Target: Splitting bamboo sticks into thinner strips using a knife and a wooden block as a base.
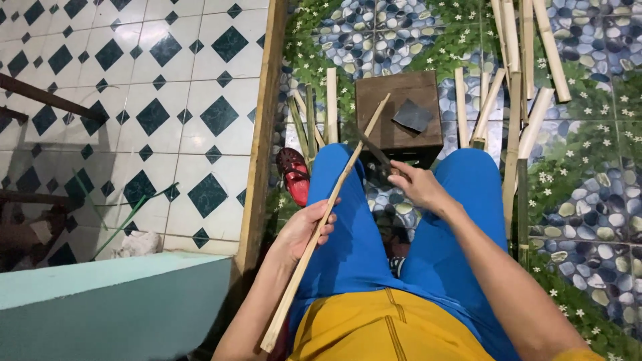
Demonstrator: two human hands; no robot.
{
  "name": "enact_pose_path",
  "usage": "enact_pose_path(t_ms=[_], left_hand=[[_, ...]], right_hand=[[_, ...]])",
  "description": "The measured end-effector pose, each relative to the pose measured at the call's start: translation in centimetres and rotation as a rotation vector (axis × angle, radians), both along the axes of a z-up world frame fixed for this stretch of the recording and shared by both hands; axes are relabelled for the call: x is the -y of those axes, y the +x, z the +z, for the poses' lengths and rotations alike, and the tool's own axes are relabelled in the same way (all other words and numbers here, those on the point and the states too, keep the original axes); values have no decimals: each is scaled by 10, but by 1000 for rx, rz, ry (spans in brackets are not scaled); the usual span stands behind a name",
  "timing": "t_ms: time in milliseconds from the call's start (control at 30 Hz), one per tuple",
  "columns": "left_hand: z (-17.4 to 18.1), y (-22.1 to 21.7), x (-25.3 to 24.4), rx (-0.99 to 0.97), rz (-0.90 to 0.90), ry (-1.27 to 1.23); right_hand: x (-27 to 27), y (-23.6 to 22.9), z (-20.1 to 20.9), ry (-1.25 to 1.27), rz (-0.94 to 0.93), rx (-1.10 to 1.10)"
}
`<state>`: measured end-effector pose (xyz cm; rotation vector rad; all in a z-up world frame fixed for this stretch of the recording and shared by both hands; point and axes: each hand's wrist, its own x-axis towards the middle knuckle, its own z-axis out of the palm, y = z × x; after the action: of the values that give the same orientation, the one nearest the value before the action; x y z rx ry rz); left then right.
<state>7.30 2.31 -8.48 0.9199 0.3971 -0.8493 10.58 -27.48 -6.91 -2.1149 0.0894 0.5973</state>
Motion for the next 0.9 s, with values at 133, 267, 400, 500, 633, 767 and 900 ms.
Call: enact_pose_path(t_ms=[133, 267, 400, 500, 633, 767, 900], left_hand=[[3, 0, 2, -13, 4, 3], [7, 0, 2, -38, 20, 28], [-1, -2, -1, -20, 8, 43], [8, -4, 2, -26, 5, 53], [11, -5, 5, -10, 31, 127], [21, 0, 4, -39, 19, 165], [37, 3, 6, -53, 14, 174]], right_hand=[[16, 37, -67, -83, -28, 51], [28, 45, -81, -81, -20, 74], [12, 30, -17, -178, 59, 10], [13, 31, 1, -255, 83, -38], [42, 68, -74, -332, 58, -17], [44, 84, -78, -267, 55, -43], [56, 104, -102, -249, -21, -20]])
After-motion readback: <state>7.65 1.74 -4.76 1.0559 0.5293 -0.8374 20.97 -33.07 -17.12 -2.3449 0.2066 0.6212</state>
